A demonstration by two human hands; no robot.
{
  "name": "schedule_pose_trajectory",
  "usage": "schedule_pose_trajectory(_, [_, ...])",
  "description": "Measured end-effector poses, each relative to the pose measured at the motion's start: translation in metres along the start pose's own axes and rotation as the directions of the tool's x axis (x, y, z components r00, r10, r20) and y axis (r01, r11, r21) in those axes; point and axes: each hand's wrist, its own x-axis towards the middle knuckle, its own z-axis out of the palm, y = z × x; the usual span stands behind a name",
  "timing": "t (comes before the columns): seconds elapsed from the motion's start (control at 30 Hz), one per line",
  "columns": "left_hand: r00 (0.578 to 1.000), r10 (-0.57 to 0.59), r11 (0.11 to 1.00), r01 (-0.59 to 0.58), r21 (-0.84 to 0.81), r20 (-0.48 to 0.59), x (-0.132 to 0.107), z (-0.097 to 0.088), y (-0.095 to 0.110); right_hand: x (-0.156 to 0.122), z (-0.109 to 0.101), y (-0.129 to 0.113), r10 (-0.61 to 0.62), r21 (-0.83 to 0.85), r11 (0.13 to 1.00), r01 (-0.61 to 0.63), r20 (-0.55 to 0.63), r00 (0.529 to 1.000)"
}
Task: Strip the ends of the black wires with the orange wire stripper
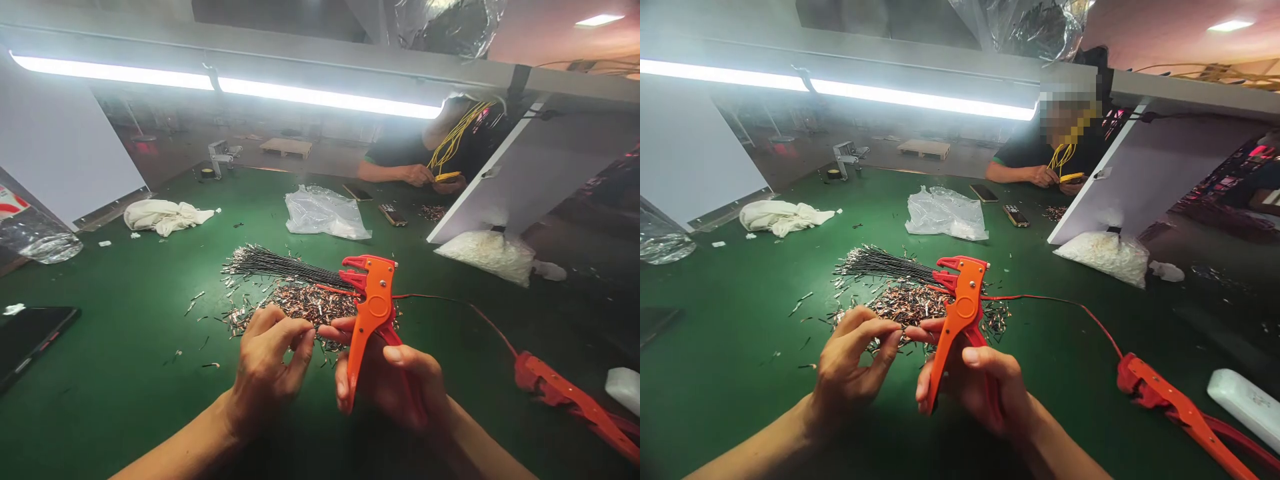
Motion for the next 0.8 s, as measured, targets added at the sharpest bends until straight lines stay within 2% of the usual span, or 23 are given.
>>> schedule_pose_trajectory(0.2, [0.999, -0.032, 0.998, 0.031, -0.056, -0.013, -0.0016, -0.0015, 0.0, 0.0011, -0.0018, 0.0008, 0.001, 0.045, 0.999, -0.004, 0.051, 0.999])
schedule_pose_trajectory(0.33, [0.99, -0.139, 0.985, 0.139, -0.105, 0.003, -0.0003, -0.0021, -0.0003, 0.0009, -0.0023, -0.0003, 0.014, 0.042, 0.999, -0.016, 0.054, 0.998])
schedule_pose_trajectory(0.47, [0.949, -0.302, 0.911, 0.316, -0.266, 0.094, 0.0028, -0.0015, -0.0011, 0.0016, -0.0027, 0.0007, 0.017, 0.073, 0.997, -0.021, 0.059, 0.998])
schedule_pose_trajectory(0.6, [0.904, -0.359, 0.83, 0.423, -0.363, 0.232, 0.0048, 0.0012, -0.0004, 0.0032, -0.0047, 0.0016, 0.031, 0.143, 0.989, -0.041, 0.066, 0.997])
schedule_pose_trajectory(0.7, [0.921, -0.291, 0.855, 0.372, -0.36, 0.26, 0.0049, 0.0027, 0.0006, 0.0034, -0.007, 0.0003, 0.0, 0.199, 0.98, -0.008, 0.04, 0.999])
schedule_pose_trajectory(0.8, [0.971, -0.123, 0.952, 0.174, -0.252, 0.207, 0.0051, 0.0034, 0.0011, 0.0029, -0.0084, 0.0001, -0.004, 0.206, 0.978, -0.004, 0.037, 0.999])
